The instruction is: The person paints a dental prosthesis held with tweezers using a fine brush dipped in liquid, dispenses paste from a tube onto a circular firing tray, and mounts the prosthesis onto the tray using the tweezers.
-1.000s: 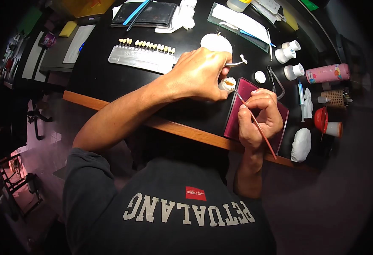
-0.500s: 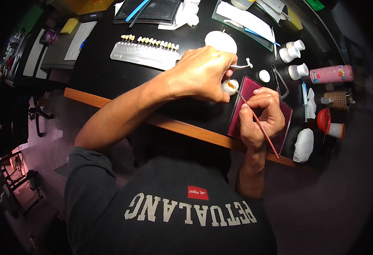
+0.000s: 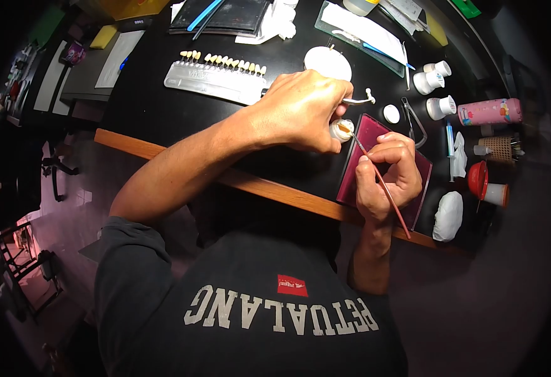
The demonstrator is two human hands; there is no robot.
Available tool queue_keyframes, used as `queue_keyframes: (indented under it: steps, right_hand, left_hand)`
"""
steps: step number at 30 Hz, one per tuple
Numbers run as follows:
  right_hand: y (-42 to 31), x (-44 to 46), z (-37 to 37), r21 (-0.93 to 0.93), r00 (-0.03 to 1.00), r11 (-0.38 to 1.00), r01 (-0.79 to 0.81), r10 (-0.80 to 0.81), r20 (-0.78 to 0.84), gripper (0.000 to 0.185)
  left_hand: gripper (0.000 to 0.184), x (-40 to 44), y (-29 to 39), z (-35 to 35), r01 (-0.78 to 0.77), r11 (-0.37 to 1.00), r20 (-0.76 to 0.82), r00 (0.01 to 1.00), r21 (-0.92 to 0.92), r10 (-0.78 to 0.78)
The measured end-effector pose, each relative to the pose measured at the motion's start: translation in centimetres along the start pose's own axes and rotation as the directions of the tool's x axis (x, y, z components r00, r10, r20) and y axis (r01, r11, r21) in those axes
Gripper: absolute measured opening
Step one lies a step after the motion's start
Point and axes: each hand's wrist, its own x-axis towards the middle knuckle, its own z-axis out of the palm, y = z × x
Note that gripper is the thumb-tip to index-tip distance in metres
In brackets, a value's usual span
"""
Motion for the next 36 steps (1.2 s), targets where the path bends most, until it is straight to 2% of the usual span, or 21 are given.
queue_keyframes:
  steps: [3, 7, 10, 11, 14, 15, 18, 21, 22, 25, 28, 29, 30, 36]
  right_hand:
    - [-0.2, 0.1, -0.1, 0.038, 0.999, 0.999, -0.019, 0.021, -0.050, 0.013]
    - [-0.1, -0.1, -0.9, 0.182, 0.988, 0.981, -0.063, 0.087, -0.127, 0.013]
    - [-0.8, 0.6, -1.2, 0.294, 0.944, 0.938, -0.185, 0.253, -0.213, 0.014]
    - [-0.9, 0.7, -1.7, 0.319, 0.940, 0.922, -0.221, 0.288, -0.181, 0.014]
    - [-1.0, 2.1, -2.3, 0.328, 0.954, 0.927, -0.182, 0.247, -0.168, 0.014]
    - [-1.7, 2.7, -2.3, 0.388, 0.945, 0.897, -0.211, 0.289, -0.156, 0.011]
    - [-1.6, 3.9, -2.4, 0.372, 0.941, 0.906, -0.203, 0.286, -0.181, 0.012]
    - [-1.9, 4.8, -2.9, 0.387, 0.940, 0.888, -0.249, 0.317, -0.124, 0.015]
    - [-2.1, 5.4, -2.8, 0.389, 0.943, 0.887, -0.250, 0.313, -0.108, 0.016]
    - [-2.0, 6.3, -2.3, 0.448, 0.955, 0.875, -0.181, 0.265, -0.132, 0.014]
    - [-2.6, 6.5, -1.6, 0.471, 0.953, 0.862, -0.185, 0.275, -0.130, 0.013]
    - [-2.8, 6.7, -1.2, 0.434, 0.962, 0.887, -0.155, 0.235, -0.137, 0.014]
    - [-2.8, 6.6, -0.8, 0.435, 0.964, 0.891, -0.132, 0.218, -0.154, 0.015]
    - [-2.1, 5.8, 0.6, 0.393, 0.970, 0.917, -0.064, 0.149, -0.190, 0.016]
  left_hand:
    - [0.038, 0.0, -0.5, 0.4, -0.084, 0.996, -0.071, 0.994, -0.003, 0.084]
    - [0.036, -0.1, -0.6, 0.8, -0.107, 0.994, -0.114, 0.988, 0.013, 0.107]
    - [0.036, -0.1, -0.8, 0.8, -0.106, 0.994, -0.123, 0.987, -0.001, 0.105]
    - [0.036, 0.0, -0.8, 0.7, -0.099, 0.995, -0.114, 0.989, -0.005, 0.098]
    - [0.037, -0.1, -1.0, 0.6, -0.098, 0.995, -0.111, 0.989, -0.011, 0.096]
    - [0.037, -0.2, -1.0, 0.6, -0.099, 0.995, -0.111, 0.989, -0.011, 0.097]
    - [0.037, -0.4, -0.9, 0.0, -0.089, 0.996, -0.082, 0.993, -0.011, 0.088]
    - [0.038, -0.5, -1.1, -0.8, -0.113, 0.994, -0.111, 0.988, -0.011, 0.111]
    - [0.037, -0.5, -1.0, -1.4, -0.099, 0.993, -0.102, 0.990, -0.067, 0.092]
    - [0.033, -0.5, -0.3, -2.2, -0.221, 0.961, -0.305, 0.938, -0.167, 0.162]
    - [0.027, -0.8, 1.1, -3.6, -0.061, 0.959, -0.201, 0.979, -0.275, 0.005]
    - [0.017, -0.8, 0.8, -3.0, -0.143, 0.934, -0.279, 0.959, -0.327, 0.050]
    - [0.017, -0.7, 0.8, -2.9, -0.155, 0.930, -0.283, 0.957, -0.333, 0.059]
    - [0.023, -0.2, 0.2, -1.9, -0.217, 0.902, -0.327, 0.941, -0.374, 0.091]
